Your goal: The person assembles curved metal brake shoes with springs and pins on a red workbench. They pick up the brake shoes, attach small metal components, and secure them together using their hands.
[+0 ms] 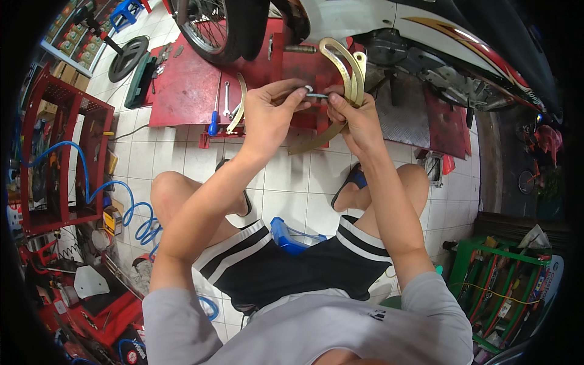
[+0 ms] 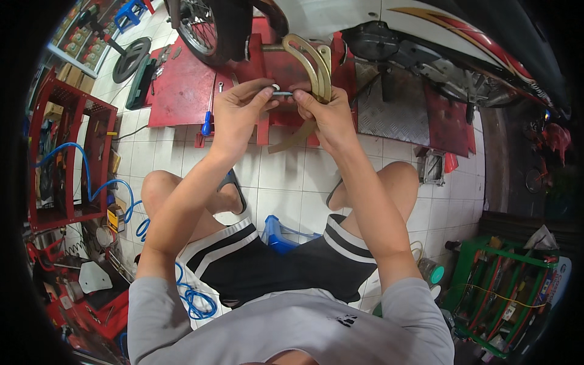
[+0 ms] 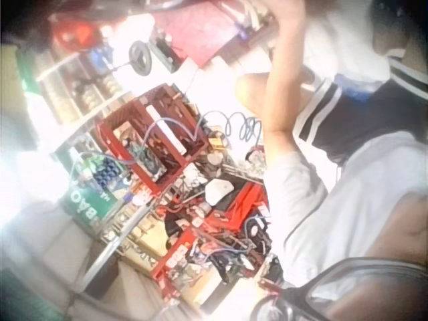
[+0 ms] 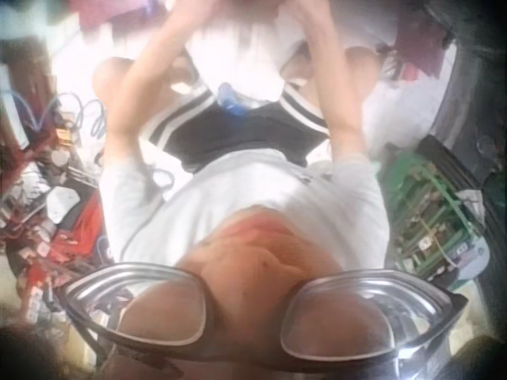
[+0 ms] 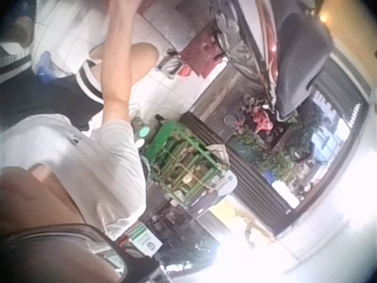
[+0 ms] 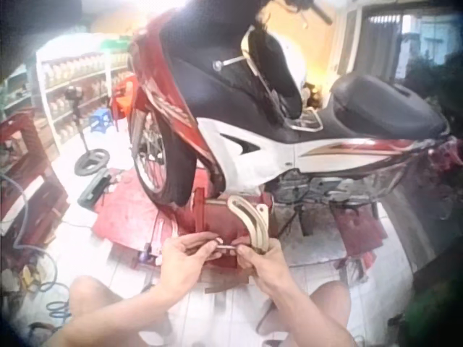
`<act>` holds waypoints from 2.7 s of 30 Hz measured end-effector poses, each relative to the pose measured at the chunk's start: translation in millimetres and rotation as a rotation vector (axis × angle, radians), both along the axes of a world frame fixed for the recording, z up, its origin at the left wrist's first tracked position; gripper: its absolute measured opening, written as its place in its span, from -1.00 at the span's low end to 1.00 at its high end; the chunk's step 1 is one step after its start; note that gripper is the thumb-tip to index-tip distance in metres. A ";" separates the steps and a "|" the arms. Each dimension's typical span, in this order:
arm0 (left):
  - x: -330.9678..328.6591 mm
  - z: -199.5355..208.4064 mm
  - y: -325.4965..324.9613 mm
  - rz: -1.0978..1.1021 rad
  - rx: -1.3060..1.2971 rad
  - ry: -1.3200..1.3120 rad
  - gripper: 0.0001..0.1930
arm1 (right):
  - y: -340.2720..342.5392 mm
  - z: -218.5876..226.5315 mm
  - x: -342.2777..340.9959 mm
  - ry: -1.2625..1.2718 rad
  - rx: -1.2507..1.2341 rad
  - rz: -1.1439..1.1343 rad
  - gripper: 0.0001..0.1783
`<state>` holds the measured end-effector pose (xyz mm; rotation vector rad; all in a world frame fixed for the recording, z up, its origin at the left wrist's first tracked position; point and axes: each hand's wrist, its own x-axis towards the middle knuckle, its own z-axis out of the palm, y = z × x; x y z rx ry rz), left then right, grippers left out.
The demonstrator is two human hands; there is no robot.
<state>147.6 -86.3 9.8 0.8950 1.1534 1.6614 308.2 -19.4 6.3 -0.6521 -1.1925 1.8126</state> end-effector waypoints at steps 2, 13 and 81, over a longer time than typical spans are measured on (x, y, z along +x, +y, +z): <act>0.4 -6.1 5.0 0.005 -0.019 0.000 -0.77 | 6.8 -9.2 -0.2 -0.023 0.005 -0.022 -0.83; 12.6 -16.0 33.8 -0.011 -0.057 0.112 -0.78 | 13.4 -5.7 -1.5 -0.205 0.127 -0.213 -0.86; 2.0 -5.1 30.1 -0.122 0.063 0.031 -0.83 | 9.2 -15.6 6.8 -0.412 0.261 -0.364 -0.67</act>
